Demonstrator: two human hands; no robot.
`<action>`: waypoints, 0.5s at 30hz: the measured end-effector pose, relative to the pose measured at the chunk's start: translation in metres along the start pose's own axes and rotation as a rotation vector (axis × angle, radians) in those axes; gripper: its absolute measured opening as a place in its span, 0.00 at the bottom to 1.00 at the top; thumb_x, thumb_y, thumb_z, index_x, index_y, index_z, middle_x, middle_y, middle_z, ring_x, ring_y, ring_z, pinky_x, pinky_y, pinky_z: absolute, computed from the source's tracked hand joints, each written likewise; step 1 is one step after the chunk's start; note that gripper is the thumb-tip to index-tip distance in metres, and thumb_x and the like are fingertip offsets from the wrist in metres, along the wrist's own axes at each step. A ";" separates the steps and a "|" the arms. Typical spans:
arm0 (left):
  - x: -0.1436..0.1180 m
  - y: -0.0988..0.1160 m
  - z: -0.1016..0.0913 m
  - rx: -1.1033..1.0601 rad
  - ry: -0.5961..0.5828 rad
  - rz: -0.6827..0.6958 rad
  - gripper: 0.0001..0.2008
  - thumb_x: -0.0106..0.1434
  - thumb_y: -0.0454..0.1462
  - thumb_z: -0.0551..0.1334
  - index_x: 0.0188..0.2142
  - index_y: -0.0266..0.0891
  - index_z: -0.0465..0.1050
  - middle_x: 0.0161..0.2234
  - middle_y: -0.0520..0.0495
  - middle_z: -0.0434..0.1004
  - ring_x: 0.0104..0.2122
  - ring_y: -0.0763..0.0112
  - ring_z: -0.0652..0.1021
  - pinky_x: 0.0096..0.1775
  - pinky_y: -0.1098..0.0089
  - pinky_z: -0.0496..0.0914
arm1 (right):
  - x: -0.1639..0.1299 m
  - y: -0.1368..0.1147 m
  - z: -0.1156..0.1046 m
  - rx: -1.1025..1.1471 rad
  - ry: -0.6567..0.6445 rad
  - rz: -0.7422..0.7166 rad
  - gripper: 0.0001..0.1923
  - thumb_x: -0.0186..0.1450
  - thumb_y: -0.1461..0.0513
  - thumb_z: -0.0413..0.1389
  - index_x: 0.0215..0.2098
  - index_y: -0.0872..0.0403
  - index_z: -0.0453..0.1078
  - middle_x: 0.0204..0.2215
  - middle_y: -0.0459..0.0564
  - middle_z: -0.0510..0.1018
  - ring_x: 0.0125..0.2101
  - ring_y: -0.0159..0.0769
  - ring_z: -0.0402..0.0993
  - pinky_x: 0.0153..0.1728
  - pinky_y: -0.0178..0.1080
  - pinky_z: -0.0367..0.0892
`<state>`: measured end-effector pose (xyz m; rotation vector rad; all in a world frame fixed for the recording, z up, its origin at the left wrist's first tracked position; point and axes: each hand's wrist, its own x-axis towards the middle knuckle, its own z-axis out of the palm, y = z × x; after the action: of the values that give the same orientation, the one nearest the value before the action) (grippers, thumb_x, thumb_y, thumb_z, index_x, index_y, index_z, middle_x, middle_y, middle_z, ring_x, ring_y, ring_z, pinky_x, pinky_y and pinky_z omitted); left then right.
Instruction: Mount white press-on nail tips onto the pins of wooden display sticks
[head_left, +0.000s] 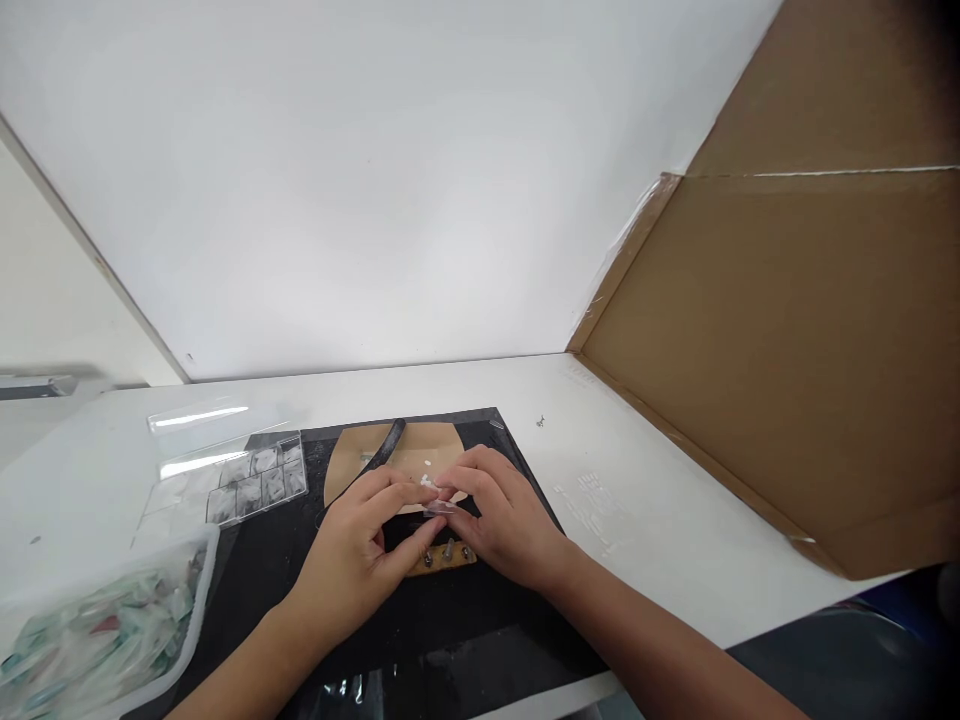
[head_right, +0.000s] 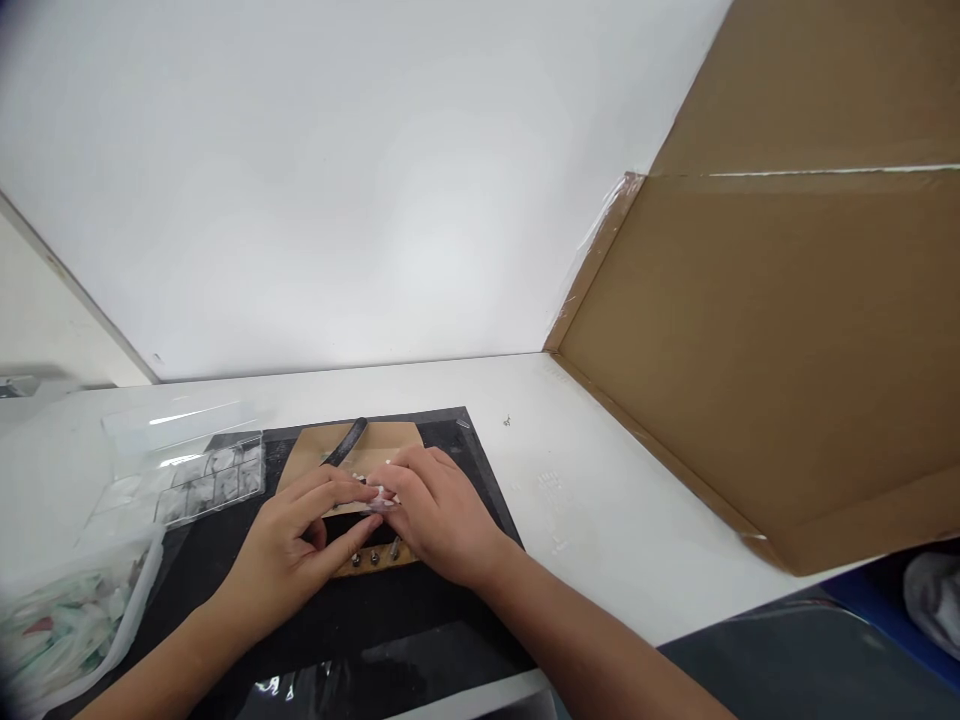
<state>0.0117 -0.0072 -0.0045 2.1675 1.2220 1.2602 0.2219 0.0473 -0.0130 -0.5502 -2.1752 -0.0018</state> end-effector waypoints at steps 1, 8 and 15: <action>0.001 0.000 0.000 -0.012 0.007 0.004 0.08 0.72 0.38 0.67 0.49 0.46 0.82 0.41 0.48 0.81 0.27 0.76 0.75 0.21 0.79 0.67 | 0.000 0.000 0.000 -0.006 -0.007 0.002 0.13 0.73 0.67 0.60 0.53 0.49 0.66 0.41 0.51 0.78 0.39 0.41 0.76 0.39 0.44 0.74; 0.002 -0.008 -0.004 0.008 0.083 0.087 0.07 0.73 0.35 0.66 0.43 0.44 0.85 0.39 0.47 0.83 0.33 0.72 0.81 0.26 0.77 0.72 | 0.005 0.005 -0.010 0.092 -0.067 0.053 0.12 0.72 0.58 0.66 0.50 0.47 0.69 0.40 0.49 0.80 0.42 0.41 0.77 0.41 0.45 0.71; 0.006 -0.011 -0.012 0.090 0.143 0.189 0.08 0.72 0.31 0.66 0.44 0.44 0.85 0.38 0.47 0.83 0.35 0.70 0.83 0.35 0.72 0.78 | 0.010 0.016 -0.029 0.293 -0.038 0.128 0.15 0.69 0.56 0.69 0.52 0.45 0.76 0.38 0.48 0.80 0.37 0.39 0.79 0.40 0.44 0.78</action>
<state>-0.0020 0.0026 -0.0019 2.3388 1.1695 1.4857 0.2448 0.0596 0.0093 -0.5215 -2.1230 0.3928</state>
